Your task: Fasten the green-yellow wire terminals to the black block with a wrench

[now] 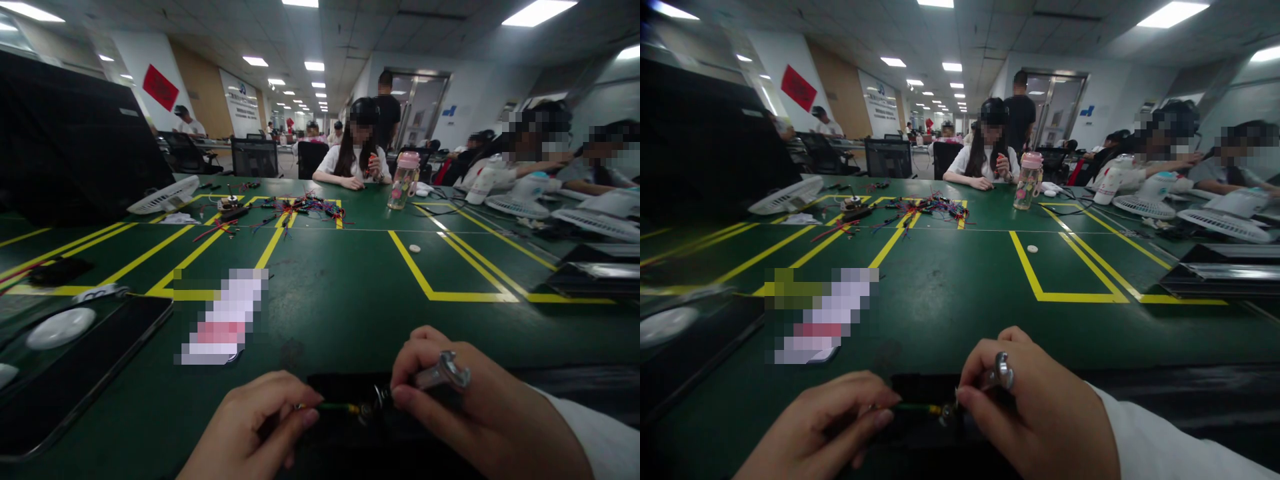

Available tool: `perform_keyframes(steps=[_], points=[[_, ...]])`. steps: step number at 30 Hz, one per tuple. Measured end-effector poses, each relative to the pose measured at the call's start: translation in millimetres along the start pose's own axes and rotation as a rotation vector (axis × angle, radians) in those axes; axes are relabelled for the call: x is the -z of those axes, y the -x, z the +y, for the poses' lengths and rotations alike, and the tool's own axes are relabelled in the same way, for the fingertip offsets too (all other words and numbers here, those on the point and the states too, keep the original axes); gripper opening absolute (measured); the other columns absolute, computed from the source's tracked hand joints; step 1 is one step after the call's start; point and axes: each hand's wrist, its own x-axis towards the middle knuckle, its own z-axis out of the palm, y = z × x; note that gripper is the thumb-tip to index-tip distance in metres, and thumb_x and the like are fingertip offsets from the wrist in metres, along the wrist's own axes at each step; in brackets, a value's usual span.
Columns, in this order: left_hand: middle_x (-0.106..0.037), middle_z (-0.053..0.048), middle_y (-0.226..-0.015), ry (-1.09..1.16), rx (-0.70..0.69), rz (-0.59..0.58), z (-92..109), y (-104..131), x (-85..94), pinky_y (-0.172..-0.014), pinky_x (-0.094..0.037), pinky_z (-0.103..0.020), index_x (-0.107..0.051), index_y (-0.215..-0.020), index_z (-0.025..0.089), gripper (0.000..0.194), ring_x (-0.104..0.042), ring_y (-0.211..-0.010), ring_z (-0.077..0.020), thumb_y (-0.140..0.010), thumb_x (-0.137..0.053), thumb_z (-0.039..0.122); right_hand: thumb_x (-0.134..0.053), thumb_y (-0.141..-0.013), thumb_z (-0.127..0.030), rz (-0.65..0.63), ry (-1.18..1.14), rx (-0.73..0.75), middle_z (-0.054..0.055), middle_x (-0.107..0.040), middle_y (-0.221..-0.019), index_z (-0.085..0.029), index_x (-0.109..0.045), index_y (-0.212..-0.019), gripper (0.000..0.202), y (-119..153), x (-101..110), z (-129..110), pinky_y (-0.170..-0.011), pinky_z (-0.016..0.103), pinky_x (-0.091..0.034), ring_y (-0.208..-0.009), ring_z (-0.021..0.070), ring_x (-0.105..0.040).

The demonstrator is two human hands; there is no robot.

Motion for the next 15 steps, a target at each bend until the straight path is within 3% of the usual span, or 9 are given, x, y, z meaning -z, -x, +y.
perform_keyframes(steps=[7, 15], points=[[-0.06, 0.002, -0.078, -0.004, -0.014, 0.005, 0, -1, 0.1, -0.051, -0.045, -0.015, -0.068, -0.091, 0.023, 0.017, -0.059, -0.054, -0.0085, -0.092, -0.05, 0.023, -0.053, -0.086, -0.023, -0.037, -0.001, -0.067, 0.003, -0.057, -0.081, -0.022, -0.061, -0.084, 0.008, 2, -13, -1, -0.056, 0.03, -0.046, -0.063, 0.0177, -0.058], [-0.061, 0.001, -0.08, 0.009, -0.008, 0.007, -3, 1, -1.4, -0.051, -0.045, -0.015, -0.067, -0.091, 0.024, 0.017, -0.06, -0.054, -0.0086, -0.092, -0.05, 0.024, -0.06, -0.079, -0.01, 0.04, 0.077, 0.065, -0.001, -0.06, -0.07, -0.023, -0.059, -0.077, 0.013, -2, -16, -4, -0.053, 0.023, -0.043, -0.062, 0.0166, -0.054]])
